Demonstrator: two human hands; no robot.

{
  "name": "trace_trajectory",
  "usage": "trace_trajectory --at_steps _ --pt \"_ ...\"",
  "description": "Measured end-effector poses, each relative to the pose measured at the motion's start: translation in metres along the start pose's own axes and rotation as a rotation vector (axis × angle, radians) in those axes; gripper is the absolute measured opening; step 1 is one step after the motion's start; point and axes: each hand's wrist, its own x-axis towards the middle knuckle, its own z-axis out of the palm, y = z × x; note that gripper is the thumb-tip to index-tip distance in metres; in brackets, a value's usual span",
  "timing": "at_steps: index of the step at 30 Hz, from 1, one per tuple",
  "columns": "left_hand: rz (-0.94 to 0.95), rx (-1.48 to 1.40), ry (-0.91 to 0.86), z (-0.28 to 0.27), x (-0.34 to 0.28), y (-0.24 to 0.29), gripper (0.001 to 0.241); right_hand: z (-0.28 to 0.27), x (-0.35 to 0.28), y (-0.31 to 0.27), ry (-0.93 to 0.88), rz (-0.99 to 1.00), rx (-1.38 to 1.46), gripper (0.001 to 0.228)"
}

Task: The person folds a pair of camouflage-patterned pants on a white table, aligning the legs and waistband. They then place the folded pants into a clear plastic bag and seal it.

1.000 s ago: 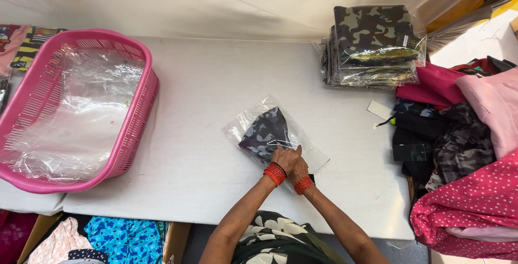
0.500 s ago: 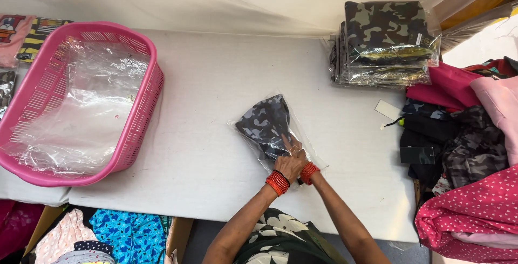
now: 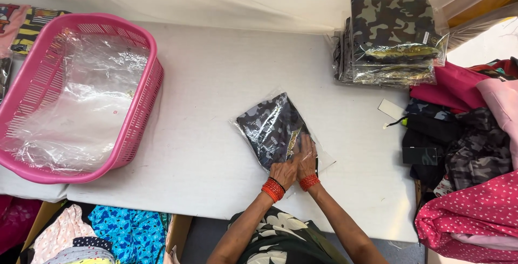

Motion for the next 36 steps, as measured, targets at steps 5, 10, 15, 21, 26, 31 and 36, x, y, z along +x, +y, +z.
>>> trace_trajectory --at_steps 5,10,15,21,26,31,36 --pt "0.048 -0.15 0.094 -0.016 -0.01 0.005 0.071 0.029 0.025 -0.008 -0.04 -0.475 0.229 0.074" --pt "0.113 -0.2 0.18 -0.038 -0.013 0.013 0.067 0.005 0.091 -0.036 -0.062 -0.475 0.068 0.084" --pt "0.019 -0.329 -0.048 -0.031 -0.018 0.008 0.057 0.001 0.141 -0.046 -0.429 -0.243 -0.07 0.088" --pt "-0.091 -0.253 -0.064 -0.022 -0.027 -0.007 0.072 -0.008 0.15 -0.061 -0.423 -0.355 -0.119 0.076" --pt "-0.057 -0.105 -0.138 0.033 -0.039 -0.029 0.09 0.011 0.164 -0.064 -0.399 -0.641 -0.039 0.071" --pt "-0.033 -0.207 -0.086 0.025 -0.031 -0.024 0.084 0.013 0.167 -0.06 -0.382 -0.727 -0.197 0.064" --pt "0.031 -0.168 -0.066 0.025 -0.036 -0.031 0.086 0.004 0.118 -0.021 -0.393 -0.657 0.077 0.06"
